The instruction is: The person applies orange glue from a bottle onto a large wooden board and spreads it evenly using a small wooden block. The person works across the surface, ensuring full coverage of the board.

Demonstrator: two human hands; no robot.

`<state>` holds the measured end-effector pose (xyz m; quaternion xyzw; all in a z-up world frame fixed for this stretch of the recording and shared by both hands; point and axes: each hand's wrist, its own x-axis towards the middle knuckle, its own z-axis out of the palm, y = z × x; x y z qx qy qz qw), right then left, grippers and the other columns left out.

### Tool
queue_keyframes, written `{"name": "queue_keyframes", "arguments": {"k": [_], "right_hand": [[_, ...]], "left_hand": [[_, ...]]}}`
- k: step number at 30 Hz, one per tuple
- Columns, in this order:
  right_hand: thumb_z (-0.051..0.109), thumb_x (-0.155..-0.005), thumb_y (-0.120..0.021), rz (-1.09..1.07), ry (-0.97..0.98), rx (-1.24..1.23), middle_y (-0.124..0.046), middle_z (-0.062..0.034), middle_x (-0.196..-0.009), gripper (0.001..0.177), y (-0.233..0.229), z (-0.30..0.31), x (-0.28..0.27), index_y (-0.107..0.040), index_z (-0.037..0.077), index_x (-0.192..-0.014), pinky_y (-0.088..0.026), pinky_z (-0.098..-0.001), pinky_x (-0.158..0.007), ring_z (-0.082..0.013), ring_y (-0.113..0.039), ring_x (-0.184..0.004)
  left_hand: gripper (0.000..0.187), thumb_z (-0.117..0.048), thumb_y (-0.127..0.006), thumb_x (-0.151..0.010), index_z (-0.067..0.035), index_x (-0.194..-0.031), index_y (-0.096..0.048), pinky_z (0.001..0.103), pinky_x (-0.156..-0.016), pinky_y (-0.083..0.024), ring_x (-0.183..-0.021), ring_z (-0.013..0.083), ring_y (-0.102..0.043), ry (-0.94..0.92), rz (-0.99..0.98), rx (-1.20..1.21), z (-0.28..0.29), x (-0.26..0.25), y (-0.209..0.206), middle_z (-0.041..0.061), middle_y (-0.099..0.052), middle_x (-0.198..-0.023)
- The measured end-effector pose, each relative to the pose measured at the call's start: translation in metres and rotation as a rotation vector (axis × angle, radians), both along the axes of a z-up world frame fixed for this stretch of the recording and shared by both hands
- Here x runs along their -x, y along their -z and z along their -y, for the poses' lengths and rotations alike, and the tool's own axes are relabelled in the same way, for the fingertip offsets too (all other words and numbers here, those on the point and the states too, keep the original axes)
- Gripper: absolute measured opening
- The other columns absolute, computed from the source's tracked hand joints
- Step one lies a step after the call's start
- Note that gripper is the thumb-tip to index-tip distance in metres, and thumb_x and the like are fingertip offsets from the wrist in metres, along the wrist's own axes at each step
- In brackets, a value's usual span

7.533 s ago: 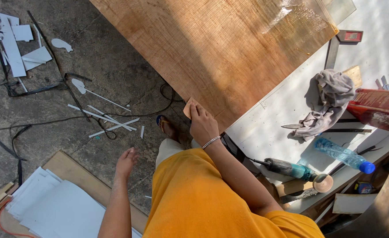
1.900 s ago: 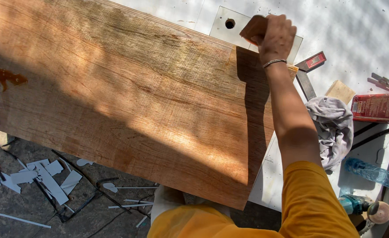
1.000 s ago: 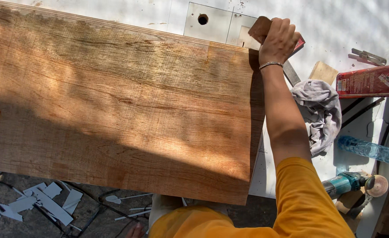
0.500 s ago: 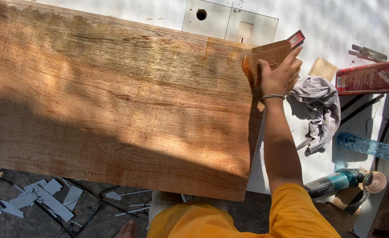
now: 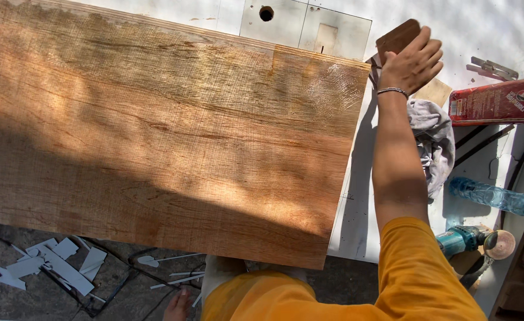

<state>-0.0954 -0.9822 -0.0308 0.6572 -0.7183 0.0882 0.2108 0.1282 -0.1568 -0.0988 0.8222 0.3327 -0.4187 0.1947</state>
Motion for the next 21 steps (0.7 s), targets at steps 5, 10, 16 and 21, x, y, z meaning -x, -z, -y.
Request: {"name": "queue_keyframes", "arguments": {"k": [5,10,16,21], "right_hand": [[0.031,-0.084,-0.114,0.511,-0.507,-0.087,-0.054,-0.015,-0.122,0.099,-0.062,-0.012,-0.071,-0.039,0.01,-0.146,-0.047,-0.0545,-0.101,-0.0402,-0.061,-0.112],[0.043,-0.077,-0.096,0.346,-0.992,-0.669,-0.052,-0.0169,-0.131,0.112,-0.038,-0.04,-0.226,-0.026,0.013,-0.159,-0.041,-0.0469,-0.098,-0.0302,-0.046,-0.114],[0.058,-0.076,-0.097,0.22,-0.682,-0.581,-0.056,-0.0159,-0.118,0.086,0.034,0.008,-0.301,-0.051,0.012,-0.133,-0.04,-0.057,-0.089,-0.0377,-0.055,-0.11],[0.028,-0.084,-0.085,0.319,-0.962,-0.167,-0.058,-0.0177,-0.115,0.057,-0.052,-0.021,-0.214,-0.056,0.008,-0.129,-0.034,-0.0527,-0.088,-0.0398,-0.051,-0.104]], "left_hand": [[0.041,-0.034,-0.081,-0.094,-0.001,-0.118,-0.08,0.036,-0.063,-0.048,-0.068,0.0232,-0.064,-0.126,0.122,0.022,-0.057,0.043,0.026,0.016,-0.075,-0.088],[0.061,-0.04,-0.073,-0.096,-0.002,-0.143,-0.065,0.05,-0.095,-0.053,-0.114,0.0406,-0.069,-0.154,-0.032,-0.006,-0.086,0.03,0.051,0.022,-0.073,-0.13],[0.063,-0.051,-0.067,-0.098,-0.011,-0.147,-0.064,0.043,-0.089,-0.049,-0.117,0.0304,-0.069,-0.039,-0.092,-0.149,-0.056,-0.033,0.016,0.008,-0.071,-0.136],[0.051,-0.039,-0.061,-0.105,-0.005,-0.143,-0.064,0.048,-0.096,-0.049,-0.114,0.0324,-0.067,-0.137,-0.024,0.033,-0.059,-0.041,-0.003,0.014,-0.07,-0.133]]}}
